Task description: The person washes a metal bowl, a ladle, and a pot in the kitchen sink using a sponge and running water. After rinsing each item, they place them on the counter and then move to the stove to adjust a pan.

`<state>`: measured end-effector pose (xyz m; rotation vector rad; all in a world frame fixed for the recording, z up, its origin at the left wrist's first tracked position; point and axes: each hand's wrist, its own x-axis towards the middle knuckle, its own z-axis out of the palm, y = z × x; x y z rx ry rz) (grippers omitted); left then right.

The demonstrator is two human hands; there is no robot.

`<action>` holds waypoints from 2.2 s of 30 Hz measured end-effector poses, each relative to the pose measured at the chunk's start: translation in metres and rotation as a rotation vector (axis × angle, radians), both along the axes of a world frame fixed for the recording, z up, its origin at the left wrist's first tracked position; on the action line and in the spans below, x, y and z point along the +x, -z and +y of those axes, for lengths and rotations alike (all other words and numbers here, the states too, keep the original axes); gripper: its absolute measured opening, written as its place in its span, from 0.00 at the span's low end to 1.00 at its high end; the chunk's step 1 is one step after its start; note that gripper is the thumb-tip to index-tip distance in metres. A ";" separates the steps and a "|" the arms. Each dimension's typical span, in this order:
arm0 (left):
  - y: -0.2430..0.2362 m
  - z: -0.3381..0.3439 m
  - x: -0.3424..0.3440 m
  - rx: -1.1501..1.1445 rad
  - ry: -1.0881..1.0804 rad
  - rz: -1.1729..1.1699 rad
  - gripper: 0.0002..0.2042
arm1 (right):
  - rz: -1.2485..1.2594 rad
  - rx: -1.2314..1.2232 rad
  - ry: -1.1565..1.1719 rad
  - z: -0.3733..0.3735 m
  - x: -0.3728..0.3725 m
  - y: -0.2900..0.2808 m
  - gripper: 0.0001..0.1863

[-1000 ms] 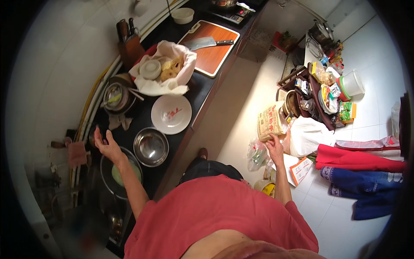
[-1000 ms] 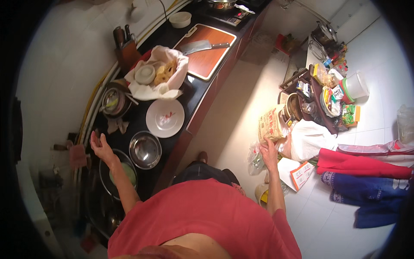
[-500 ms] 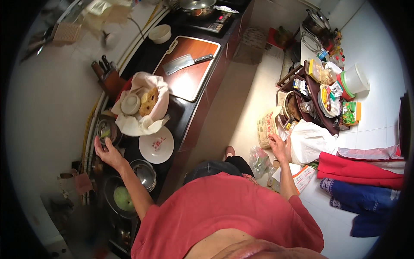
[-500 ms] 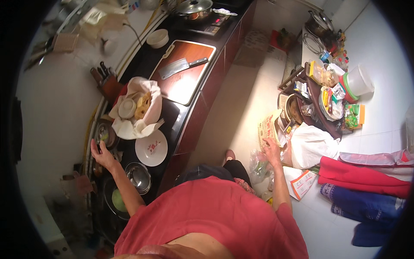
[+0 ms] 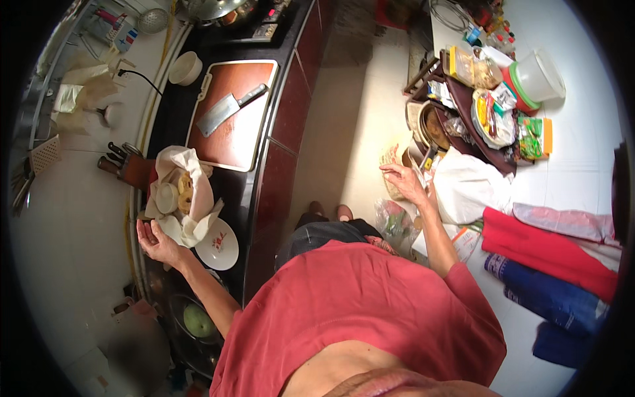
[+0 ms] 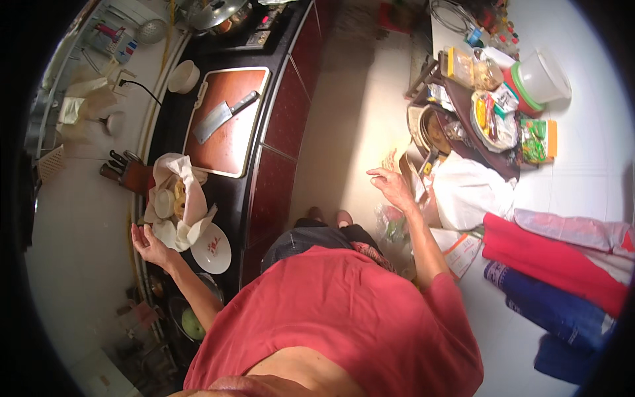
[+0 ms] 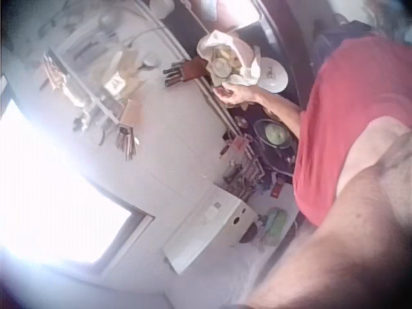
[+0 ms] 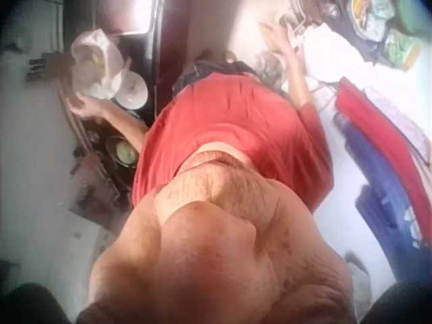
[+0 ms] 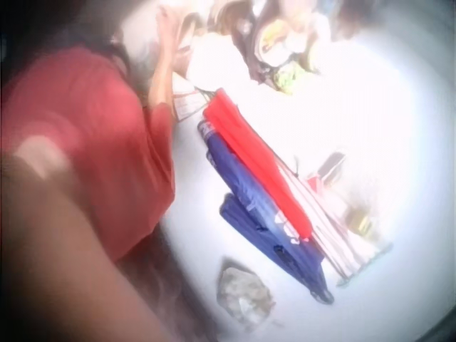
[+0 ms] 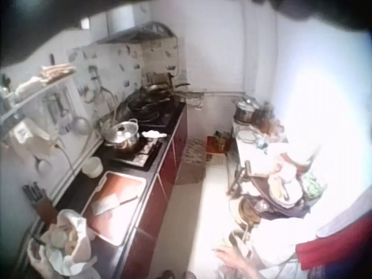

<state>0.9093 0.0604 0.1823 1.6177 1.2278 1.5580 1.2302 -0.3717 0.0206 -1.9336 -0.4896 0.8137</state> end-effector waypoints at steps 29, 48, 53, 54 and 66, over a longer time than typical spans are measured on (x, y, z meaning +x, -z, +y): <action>0.018 0.102 0.344 0.018 0.319 -0.184 0.17 | -0.060 0.084 0.129 0.126 0.274 0.005 0.19; 0.021 0.091 0.365 0.017 0.033 -0.104 0.19 | -0.135 0.099 -0.305 0.268 0.462 -0.025 0.17; 0.017 0.125 0.407 -0.025 0.063 -0.193 0.19 | -0.145 0.087 -0.347 0.313 0.481 -0.036 0.17; 0.016 0.134 0.413 -0.020 0.093 -0.204 0.19 | -0.176 0.070 -0.357 0.318 0.486 -0.038 0.17; -0.004 0.181 0.569 -0.111 0.315 -0.180 0.18 | -0.202 0.029 -0.198 0.373 0.575 -0.047 0.17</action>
